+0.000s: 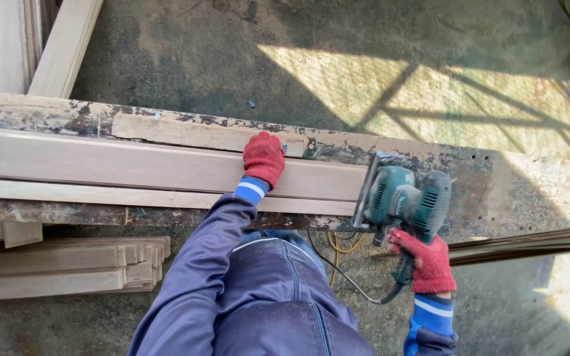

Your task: Sanding a long wooden plank using an electric orbital sander and manual sandpaper.

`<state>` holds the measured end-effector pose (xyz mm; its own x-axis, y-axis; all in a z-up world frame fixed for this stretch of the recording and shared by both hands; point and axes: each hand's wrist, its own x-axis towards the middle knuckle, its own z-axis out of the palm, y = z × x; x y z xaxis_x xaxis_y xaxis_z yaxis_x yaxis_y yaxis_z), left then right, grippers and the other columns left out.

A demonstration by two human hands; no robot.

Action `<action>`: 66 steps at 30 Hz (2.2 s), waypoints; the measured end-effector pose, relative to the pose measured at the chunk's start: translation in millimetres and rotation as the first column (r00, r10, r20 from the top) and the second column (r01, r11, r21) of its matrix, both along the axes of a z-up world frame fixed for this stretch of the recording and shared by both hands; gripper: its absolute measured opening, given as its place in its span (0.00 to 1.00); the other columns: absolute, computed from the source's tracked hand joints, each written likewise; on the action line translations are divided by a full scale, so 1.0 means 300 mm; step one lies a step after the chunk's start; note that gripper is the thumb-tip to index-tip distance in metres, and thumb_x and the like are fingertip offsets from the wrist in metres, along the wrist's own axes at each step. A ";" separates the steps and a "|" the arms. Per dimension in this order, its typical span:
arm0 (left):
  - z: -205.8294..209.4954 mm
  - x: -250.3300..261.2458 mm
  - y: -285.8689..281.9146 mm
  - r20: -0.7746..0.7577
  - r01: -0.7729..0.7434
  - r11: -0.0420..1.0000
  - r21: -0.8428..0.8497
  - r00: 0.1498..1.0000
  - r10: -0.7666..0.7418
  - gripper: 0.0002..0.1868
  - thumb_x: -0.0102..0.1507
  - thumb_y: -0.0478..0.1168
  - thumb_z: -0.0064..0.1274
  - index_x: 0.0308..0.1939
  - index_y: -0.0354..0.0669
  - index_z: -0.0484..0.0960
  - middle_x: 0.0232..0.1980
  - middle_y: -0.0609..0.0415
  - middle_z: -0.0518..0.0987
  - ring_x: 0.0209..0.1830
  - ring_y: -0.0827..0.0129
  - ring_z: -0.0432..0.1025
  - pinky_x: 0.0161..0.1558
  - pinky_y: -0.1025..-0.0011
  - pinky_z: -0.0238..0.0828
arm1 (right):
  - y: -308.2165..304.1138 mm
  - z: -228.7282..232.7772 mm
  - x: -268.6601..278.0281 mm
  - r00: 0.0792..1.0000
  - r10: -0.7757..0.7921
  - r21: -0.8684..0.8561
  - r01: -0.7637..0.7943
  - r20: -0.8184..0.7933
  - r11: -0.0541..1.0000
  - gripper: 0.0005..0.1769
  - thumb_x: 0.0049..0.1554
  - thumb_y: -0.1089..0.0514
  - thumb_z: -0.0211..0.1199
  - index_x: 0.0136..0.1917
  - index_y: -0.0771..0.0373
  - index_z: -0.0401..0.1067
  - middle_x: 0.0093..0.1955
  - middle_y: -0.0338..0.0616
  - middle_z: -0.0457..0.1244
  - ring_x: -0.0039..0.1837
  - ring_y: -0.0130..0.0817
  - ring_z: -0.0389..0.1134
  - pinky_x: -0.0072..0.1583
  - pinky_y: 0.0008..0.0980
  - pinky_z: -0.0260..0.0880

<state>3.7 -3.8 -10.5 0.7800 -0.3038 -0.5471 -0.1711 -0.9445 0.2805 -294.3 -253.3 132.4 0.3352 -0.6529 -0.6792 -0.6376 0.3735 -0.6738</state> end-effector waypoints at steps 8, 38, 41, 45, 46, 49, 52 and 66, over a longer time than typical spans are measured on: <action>-0.104 -0.068 0.062 0.143 0.009 0.989 -0.148 0.990 0.012 0.11 0.60 0.49 0.59 0.39 0.48 0.88 0.42 0.46 0.80 0.46 0.48 0.79 0.48 0.52 0.80 | -0.128 0.049 -0.145 0.940 -0.270 0.091 0.256 0.210 0.962 0.19 0.58 0.61 0.65 0.63 0.66 0.70 0.54 0.54 0.69 0.54 0.46 0.74 0.57 0.50 0.79; -0.101 -0.606 0.019 0.407 -0.014 0.996 0.092 0.913 -0.025 0.48 0.65 0.74 0.43 0.77 0.43 0.69 0.81 0.35 0.62 0.84 0.42 0.49 0.83 0.45 0.29 | -1.117 -0.629 -0.476 0.963 -0.169 0.195 0.129 0.209 0.972 0.21 0.61 0.48 0.69 0.59 0.64 0.72 0.47 0.60 0.70 0.45 0.51 0.75 0.46 0.48 0.81; -0.119 -0.620 0.022 0.397 0.001 0.987 0.159 0.916 -0.065 0.48 0.66 0.74 0.39 0.79 0.43 0.67 0.81 0.34 0.62 0.85 0.42 0.48 0.83 0.44 0.27 | -1.189 -0.674 -0.514 0.995 -0.011 -0.232 -0.013 -0.102 0.973 0.21 0.59 0.42 0.76 0.55 0.56 0.75 0.45 0.54 0.68 0.48 0.43 0.73 0.50 0.42 0.79; -0.104 -0.616 0.009 0.405 0.031 0.978 0.208 0.907 -0.115 0.48 0.68 0.73 0.38 0.79 0.41 0.69 0.81 0.32 0.63 0.85 0.40 0.48 0.83 0.43 0.25 | -1.125 -0.634 -0.535 0.973 0.006 -0.705 -0.171 -0.230 0.688 0.24 0.54 0.49 0.79 0.60 0.57 0.78 0.51 0.48 0.66 0.54 0.41 0.70 0.60 0.36 0.72; -0.099 -0.616 0.007 0.404 0.032 0.975 0.218 0.907 -0.120 0.48 0.68 0.73 0.38 0.79 0.41 0.69 0.81 0.32 0.63 0.86 0.39 0.48 0.84 0.43 0.25 | -1.061 -0.573 -0.503 0.998 -0.009 -0.831 -0.051 -0.068 0.554 0.19 0.54 0.62 0.79 0.58 0.61 0.79 0.51 0.47 0.67 0.51 0.39 0.73 0.54 0.30 0.77; -0.097 -0.620 0.006 0.412 0.036 0.976 0.216 0.902 -0.125 0.47 0.68 0.72 0.39 0.78 0.39 0.71 0.80 0.30 0.64 0.85 0.38 0.49 0.83 0.42 0.27 | -0.757 -0.311 -0.298 0.990 0.128 -0.868 -0.016 0.055 0.496 0.01 0.65 0.66 0.69 0.49 0.66 0.80 0.40 0.50 0.69 0.34 0.34 0.70 0.33 0.24 0.73; -0.100 -0.615 0.007 0.410 0.042 0.981 0.191 0.904 -0.119 0.47 0.67 0.69 0.44 0.78 0.37 0.71 0.80 0.27 0.64 0.84 0.35 0.49 0.82 0.39 0.28 | -0.503 -0.196 -0.127 0.859 0.507 -0.727 -0.391 -0.068 0.564 0.19 0.57 0.52 0.72 0.58 0.63 0.79 0.53 0.55 0.69 0.57 0.48 0.72 0.59 0.43 0.75; -0.061 -0.582 0.023 0.443 0.039 0.999 0.012 0.896 -0.041 0.46 0.62 0.69 0.51 0.73 0.39 0.74 0.76 0.29 0.67 0.81 0.36 0.54 0.80 0.39 0.32 | -0.518 -0.638 -0.212 0.585 0.346 -0.426 -0.792 -0.733 0.437 0.31 0.41 0.34 0.77 0.56 0.41 0.75 0.50 0.39 0.67 0.59 0.47 0.68 0.59 0.48 0.67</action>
<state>-170.9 3.0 -28.8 0.9290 -0.3389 -0.1489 -0.3147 -0.9348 0.1644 -357.8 -408.6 -59.1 0.5958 -0.7331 -0.3280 -0.7857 -0.6167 -0.0487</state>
